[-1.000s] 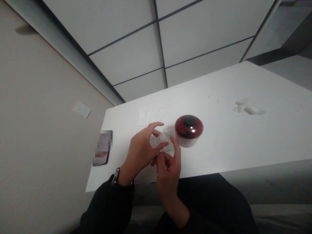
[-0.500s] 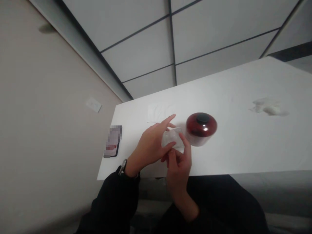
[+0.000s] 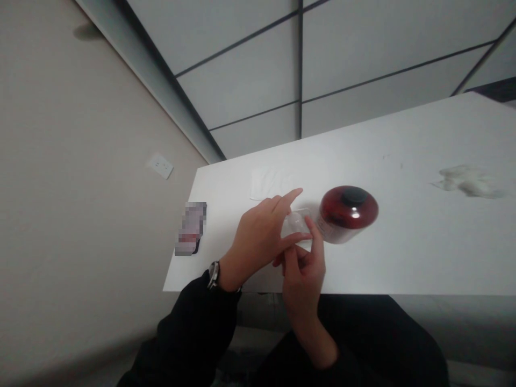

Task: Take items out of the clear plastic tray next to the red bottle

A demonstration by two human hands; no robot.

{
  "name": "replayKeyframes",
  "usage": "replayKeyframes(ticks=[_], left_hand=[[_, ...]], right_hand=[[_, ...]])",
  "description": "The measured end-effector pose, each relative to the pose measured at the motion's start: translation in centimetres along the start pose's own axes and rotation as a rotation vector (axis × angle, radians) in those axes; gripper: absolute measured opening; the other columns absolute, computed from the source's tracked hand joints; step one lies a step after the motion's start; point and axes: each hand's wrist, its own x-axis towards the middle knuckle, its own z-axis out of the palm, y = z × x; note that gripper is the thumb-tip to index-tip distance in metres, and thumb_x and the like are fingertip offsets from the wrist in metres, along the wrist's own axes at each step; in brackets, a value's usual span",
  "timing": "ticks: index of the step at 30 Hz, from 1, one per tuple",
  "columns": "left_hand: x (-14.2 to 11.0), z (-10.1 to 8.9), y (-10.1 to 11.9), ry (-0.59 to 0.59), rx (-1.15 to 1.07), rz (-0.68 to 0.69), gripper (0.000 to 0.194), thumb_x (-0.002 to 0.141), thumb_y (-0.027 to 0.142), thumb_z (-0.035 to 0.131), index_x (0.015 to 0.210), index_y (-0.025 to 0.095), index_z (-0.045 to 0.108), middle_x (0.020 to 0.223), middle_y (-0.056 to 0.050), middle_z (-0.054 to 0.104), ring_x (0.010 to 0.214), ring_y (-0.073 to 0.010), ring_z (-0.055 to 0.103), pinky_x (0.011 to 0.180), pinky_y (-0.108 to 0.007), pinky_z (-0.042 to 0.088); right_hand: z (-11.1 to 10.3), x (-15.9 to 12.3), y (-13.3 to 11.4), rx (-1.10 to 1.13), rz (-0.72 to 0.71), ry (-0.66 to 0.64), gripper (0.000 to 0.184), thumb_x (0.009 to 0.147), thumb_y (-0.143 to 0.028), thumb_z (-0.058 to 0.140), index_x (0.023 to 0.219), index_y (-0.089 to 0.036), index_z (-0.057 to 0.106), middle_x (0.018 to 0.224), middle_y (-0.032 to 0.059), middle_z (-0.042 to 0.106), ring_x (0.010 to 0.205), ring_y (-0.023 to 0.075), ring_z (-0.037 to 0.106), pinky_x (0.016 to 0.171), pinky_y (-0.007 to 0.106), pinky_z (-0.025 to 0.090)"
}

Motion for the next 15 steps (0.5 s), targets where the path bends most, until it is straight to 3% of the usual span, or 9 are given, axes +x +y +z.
replayKeyframes(ticks=[3, 7, 15], left_hand=[[0.3, 0.4, 0.2, 0.017, 0.055, -0.01, 0.066, 0.094, 0.038, 0.076, 0.154, 0.028, 0.049, 0.106, -0.002, 0.075, 0.096, -0.0195, 0.069, 0.082, -0.03, 0.054], [0.6, -0.2, 0.0, -0.017, 0.008, 0.056, 0.062, 0.096, 0.026, 0.071, 0.154, 0.03, 0.05, 0.112, -0.002, 0.077, 0.098, -0.0195, 0.07, 0.085, -0.031, 0.055], [1.5, -1.8, -0.8, -0.168, 0.028, 0.136, 0.08, 0.097, 0.029, 0.068, 0.167, 0.033, 0.029, 0.109, -0.002, 0.078, 0.097, -0.021, 0.071, 0.088, -0.033, 0.055]], right_hand=[[-0.1, 0.1, 0.1, -0.029, -0.012, -0.026, 0.069, 0.094, -0.03, 0.058, 0.158, -0.012, 0.04, 0.053, -0.0083, 0.06, 0.042, 0.015, 0.055, 0.044, 0.027, 0.042], [-0.4, 0.3, 0.3, -0.095, -0.029, -0.037, 0.069, 0.093, -0.028, 0.056, 0.158, -0.01, 0.041, 0.053, -0.0087, 0.061, 0.044, 0.0152, 0.057, 0.048, 0.029, 0.046], [-0.8, 1.0, 0.1, -0.08, -0.02, -0.029, 0.061, 0.092, -0.027, 0.054, 0.151, -0.01, 0.053, 0.049, -0.0093, 0.059, 0.04, 0.0135, 0.052, 0.046, 0.026, 0.046]])
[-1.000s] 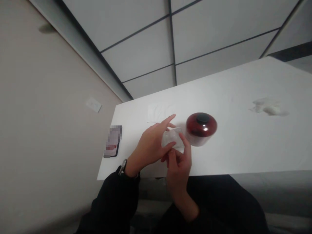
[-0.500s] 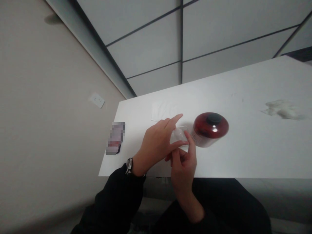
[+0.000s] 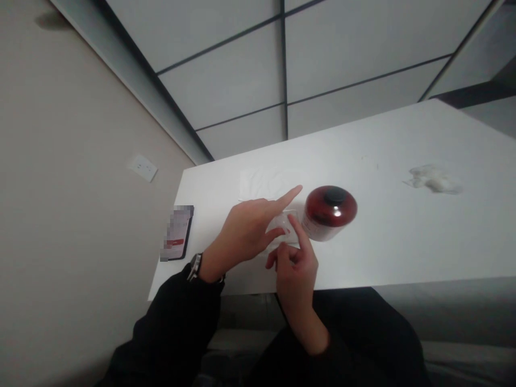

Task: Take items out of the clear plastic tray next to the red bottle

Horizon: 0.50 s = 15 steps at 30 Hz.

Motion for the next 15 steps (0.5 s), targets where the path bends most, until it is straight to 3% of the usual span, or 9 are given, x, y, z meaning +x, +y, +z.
replayKeyframes(ticks=[4, 6, 8, 11, 15], left_hand=[[-1.2, -0.5, -1.7, 0.059, -0.12, 0.008, 0.108, 0.084, 0.044, 0.086, 0.169, 0.032, 0.02, 0.138, -0.009, 0.07, 0.127, -0.0297, 0.064, 0.107, -0.044, 0.052], [-2.6, -0.1, -2.9, 0.092, -0.233, 0.028, 0.126, 0.073, 0.054, 0.093, 0.17, 0.029, 0.017, 0.157, -0.016, 0.055, 0.142, -0.0354, 0.054, 0.118, -0.053, 0.045], [-4.0, 1.0, -4.0, 0.061, -0.347, 0.036, 0.13, 0.066, 0.059, 0.095, 0.168, 0.027, 0.022, 0.169, -0.021, 0.038, 0.153, -0.0389, 0.042, 0.125, -0.058, 0.038], [-5.6, 3.7, -5.1, 0.093, -0.507, -0.052, 0.11, 0.074, 0.051, 0.092, 0.163, 0.023, 0.032, 0.165, -0.022, 0.041, 0.145, -0.0345, 0.053, 0.123, -0.055, 0.042], [-6.1, 6.9, -5.1, 0.288, -0.574, -0.142, 0.077, 0.081, 0.039, 0.087, 0.145, 0.02, 0.05, 0.143, -0.015, 0.062, 0.136, -0.0294, 0.06, 0.121, -0.052, 0.045]], right_hand=[[-0.3, -0.1, 0.1, -0.025, -0.054, 0.02, 0.06, 0.091, -0.027, 0.054, 0.148, -0.01, 0.057, 0.052, -0.0082, 0.061, 0.042, 0.0127, 0.051, 0.048, 0.026, 0.047], [-0.4, -0.3, 0.1, -0.025, -0.096, 0.068, 0.06, 0.09, -0.027, 0.054, 0.147, -0.01, 0.059, 0.054, -0.0078, 0.061, 0.043, 0.0125, 0.051, 0.05, 0.026, 0.047], [-0.3, -0.3, 0.3, -0.011, -0.116, 0.084, 0.063, 0.089, -0.026, 0.054, 0.149, -0.008, 0.057, 0.054, -0.0082, 0.06, 0.045, 0.0124, 0.05, 0.051, 0.026, 0.047], [-0.2, -0.2, 0.6, -0.005, -0.12, 0.035, 0.07, 0.085, -0.026, 0.054, 0.152, -0.005, 0.053, 0.051, -0.0107, 0.055, 0.044, 0.0121, 0.046, 0.05, 0.025, 0.044], [-0.3, 0.2, 0.7, -0.06, -0.114, 0.057, 0.068, 0.082, -0.028, 0.054, 0.145, -0.002, 0.061, 0.048, -0.0102, 0.054, 0.043, 0.0124, 0.044, 0.049, 0.025, 0.041]])
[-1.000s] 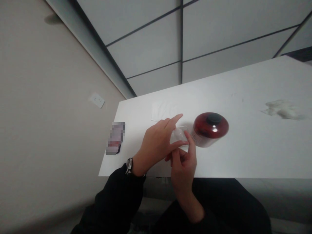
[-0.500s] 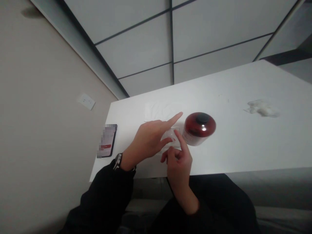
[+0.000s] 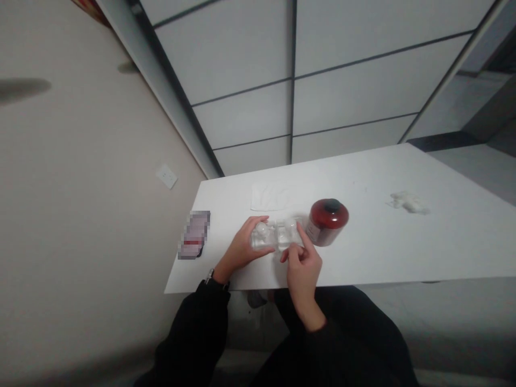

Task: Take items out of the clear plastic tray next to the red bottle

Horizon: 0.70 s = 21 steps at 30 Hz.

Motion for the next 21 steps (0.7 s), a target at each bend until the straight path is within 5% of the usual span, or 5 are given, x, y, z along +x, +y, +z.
replayKeyframes(ticks=[8, 11, 16, 21], left_hand=[[0.2, 1.3, -0.6, 0.085, -0.065, 0.114, 0.059, 0.084, 0.037, 0.085, 0.132, 0.018, 0.056, 0.137, -0.014, 0.062, 0.134, -0.0269, 0.058, 0.12, -0.047, 0.043], [0.2, 2.1, -1.7, 0.135, -0.133, 0.13, 0.074, 0.077, 0.046, 0.091, 0.136, 0.02, 0.055, 0.142, -0.014, 0.058, 0.139, -0.031, 0.054, 0.124, -0.05, 0.039], [0.3, 3.3, -3.5, 0.244, -0.311, 0.09, 0.095, 0.064, 0.057, 0.096, 0.142, 0.023, 0.053, 0.147, -0.015, 0.055, 0.14, -0.0357, 0.052, 0.123, -0.053, 0.039], [0.8, 3.7, -4.4, 0.291, -0.389, 0.054, 0.098, 0.062, 0.06, 0.096, 0.142, 0.023, 0.053, 0.15, -0.018, 0.052, 0.137, -0.0351, 0.054, 0.119, -0.051, 0.042]], right_hand=[[-0.9, 1.4, 0.2, -0.089, -0.038, -0.056, 0.066, 0.083, -0.029, 0.051, 0.14, 0.001, 0.064, 0.046, -0.0078, 0.056, 0.043, 0.0138, 0.046, 0.052, 0.026, 0.04], [-1.2, 1.1, 1.2, -0.182, -0.132, -0.017, 0.066, 0.085, -0.029, 0.05, 0.145, -0.003, 0.06, 0.051, -0.0069, 0.059, 0.045, 0.0142, 0.048, 0.055, 0.026, 0.042], [-1.4, -1.1, 2.7, -0.334, -0.307, 0.142, 0.054, 0.095, -0.034, 0.045, 0.136, -0.006, 0.064, 0.052, -0.0095, 0.045, 0.047, 0.0143, 0.043, 0.057, 0.027, 0.037], [-0.9, -3.7, 3.2, -0.435, -0.38, 0.054, 0.049, 0.101, -0.048, 0.042, 0.11, -0.013, 0.074, 0.057, -0.005, 0.051, 0.051, 0.0143, 0.047, 0.059, 0.026, 0.036]])
